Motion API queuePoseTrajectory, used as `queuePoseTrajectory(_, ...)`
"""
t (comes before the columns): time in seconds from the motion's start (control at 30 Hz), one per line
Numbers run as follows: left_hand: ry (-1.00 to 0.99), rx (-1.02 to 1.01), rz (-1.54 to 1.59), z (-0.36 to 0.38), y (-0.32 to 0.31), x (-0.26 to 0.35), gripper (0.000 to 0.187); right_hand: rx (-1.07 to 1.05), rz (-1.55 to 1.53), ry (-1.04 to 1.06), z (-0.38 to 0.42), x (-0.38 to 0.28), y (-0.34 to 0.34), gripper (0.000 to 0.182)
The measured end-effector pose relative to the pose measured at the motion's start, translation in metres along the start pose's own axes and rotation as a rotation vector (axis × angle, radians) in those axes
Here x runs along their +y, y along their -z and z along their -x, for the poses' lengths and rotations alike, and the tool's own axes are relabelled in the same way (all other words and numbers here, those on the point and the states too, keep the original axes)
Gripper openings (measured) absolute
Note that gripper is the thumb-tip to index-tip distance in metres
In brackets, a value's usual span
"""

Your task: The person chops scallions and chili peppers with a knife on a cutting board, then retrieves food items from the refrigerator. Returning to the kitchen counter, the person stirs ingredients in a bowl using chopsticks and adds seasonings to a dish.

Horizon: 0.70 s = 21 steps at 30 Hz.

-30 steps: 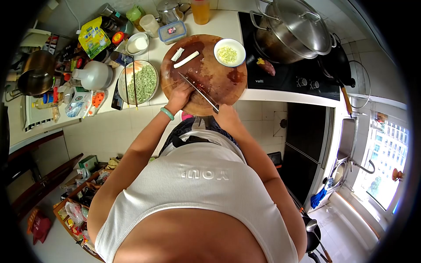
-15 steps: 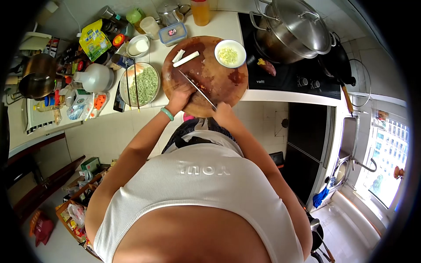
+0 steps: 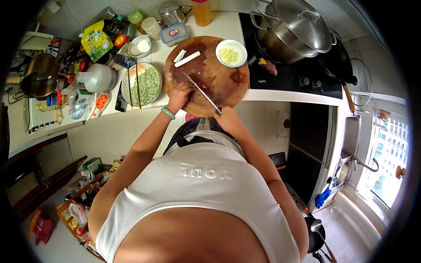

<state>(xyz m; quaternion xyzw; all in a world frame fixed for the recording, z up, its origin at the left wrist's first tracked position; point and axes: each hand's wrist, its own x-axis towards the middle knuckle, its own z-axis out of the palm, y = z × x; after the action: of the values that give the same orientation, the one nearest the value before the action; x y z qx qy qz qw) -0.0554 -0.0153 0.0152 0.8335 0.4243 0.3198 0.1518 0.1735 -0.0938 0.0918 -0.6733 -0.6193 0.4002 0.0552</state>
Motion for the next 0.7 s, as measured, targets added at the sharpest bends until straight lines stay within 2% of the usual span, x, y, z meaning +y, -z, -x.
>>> queuePoseTrajectory(0.13,-0.034,0.012,-0.042,0.000,0.000,-0.003,0.030,-0.014,0.055,-0.028,0.010,-0.012,0.004,0.027)
queuePoseTrajectory(0.27,0.016,-0.025,-0.038,0.002,-0.001,-0.003,0.031,-0.035,0.104,-0.056,0.012,-0.017,0.008,0.028)
queuePoseTrajectory(0.33,0.033,-0.005,-0.015,0.002,-0.002,-0.004,0.031,-0.072,0.114,-0.155,0.007,-0.016,0.003,0.031)
queuePoseTrajectory(0.5,0.038,0.003,0.010,0.002,-0.002,-0.007,0.029,-0.054,0.106,-0.104,-0.028,-0.014,-0.018,0.033)
queuePoseTrajectory(0.7,0.004,0.011,0.037,0.001,0.002,-0.006,0.025,-0.035,0.066,-0.099,-0.017,-0.009,-0.016,0.035)
